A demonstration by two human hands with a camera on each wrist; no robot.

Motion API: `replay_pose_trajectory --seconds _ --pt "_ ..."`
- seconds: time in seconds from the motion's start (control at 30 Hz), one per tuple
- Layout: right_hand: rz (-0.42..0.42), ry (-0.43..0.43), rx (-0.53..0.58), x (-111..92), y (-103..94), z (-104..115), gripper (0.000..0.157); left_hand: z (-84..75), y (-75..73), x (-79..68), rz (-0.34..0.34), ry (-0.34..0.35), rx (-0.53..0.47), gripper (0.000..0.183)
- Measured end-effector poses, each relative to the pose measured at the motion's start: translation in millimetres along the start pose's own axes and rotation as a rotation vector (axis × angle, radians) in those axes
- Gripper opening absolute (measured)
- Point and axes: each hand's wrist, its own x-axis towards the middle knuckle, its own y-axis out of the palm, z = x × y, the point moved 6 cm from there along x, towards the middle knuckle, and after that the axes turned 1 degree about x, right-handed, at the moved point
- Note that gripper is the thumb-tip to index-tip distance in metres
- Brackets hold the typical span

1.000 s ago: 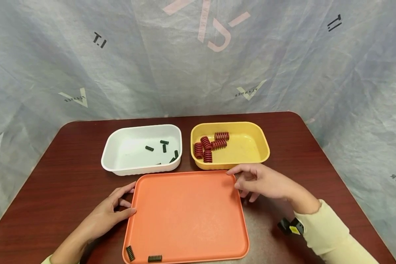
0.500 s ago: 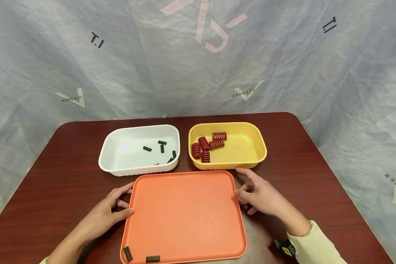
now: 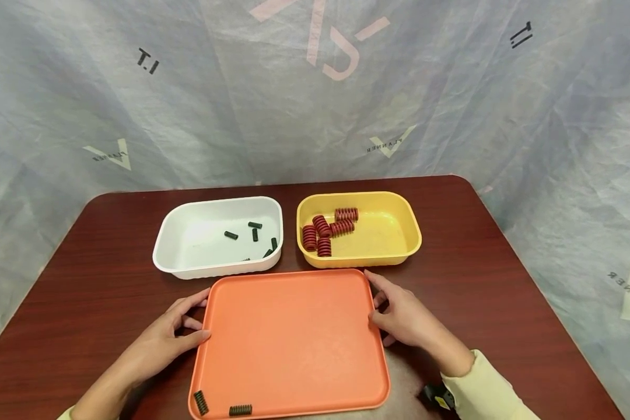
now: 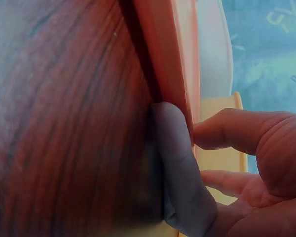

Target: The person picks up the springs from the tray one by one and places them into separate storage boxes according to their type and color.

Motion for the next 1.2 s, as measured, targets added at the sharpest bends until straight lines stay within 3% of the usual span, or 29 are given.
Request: replay_pose_trajectory --seconds 0.23,0.47,0.67,0.77,1.0,1.2 --pt "0.020 -0.011 0.038 0.8 1.9 3.5 0.077 -0.6 -3.3 2.2 -0.001 0.006 0.013 0.076" --pt "0.019 -0.009 0.048 1.0 2.9 4.8 0.077 -4.2 -8.9 2.3 0.052 -0.057 -0.151 0.078" --pt "0.019 -0.005 0.029 2.3 1.4 4.4 0.076 -27.8 -29.6 -1.5 0.003 -0.014 0.021 0.058" --pt "0.021 -0.007 0.023 1.6 1.1 4.1 0.076 -41.8 -30.7 -4.5 0.054 0.004 0.036 0.045" --pt "0.028 0.013 0.024 0.1 1.8 1.6 0.076 -67.4 6.0 -12.1 0.293 0.091 -0.024 0.028" --pt "0.030 0.019 0.035 -0.5 3.4 0.3 0.077 -73.3 40.6 -17.4 0.440 0.141 0.015 0.014"
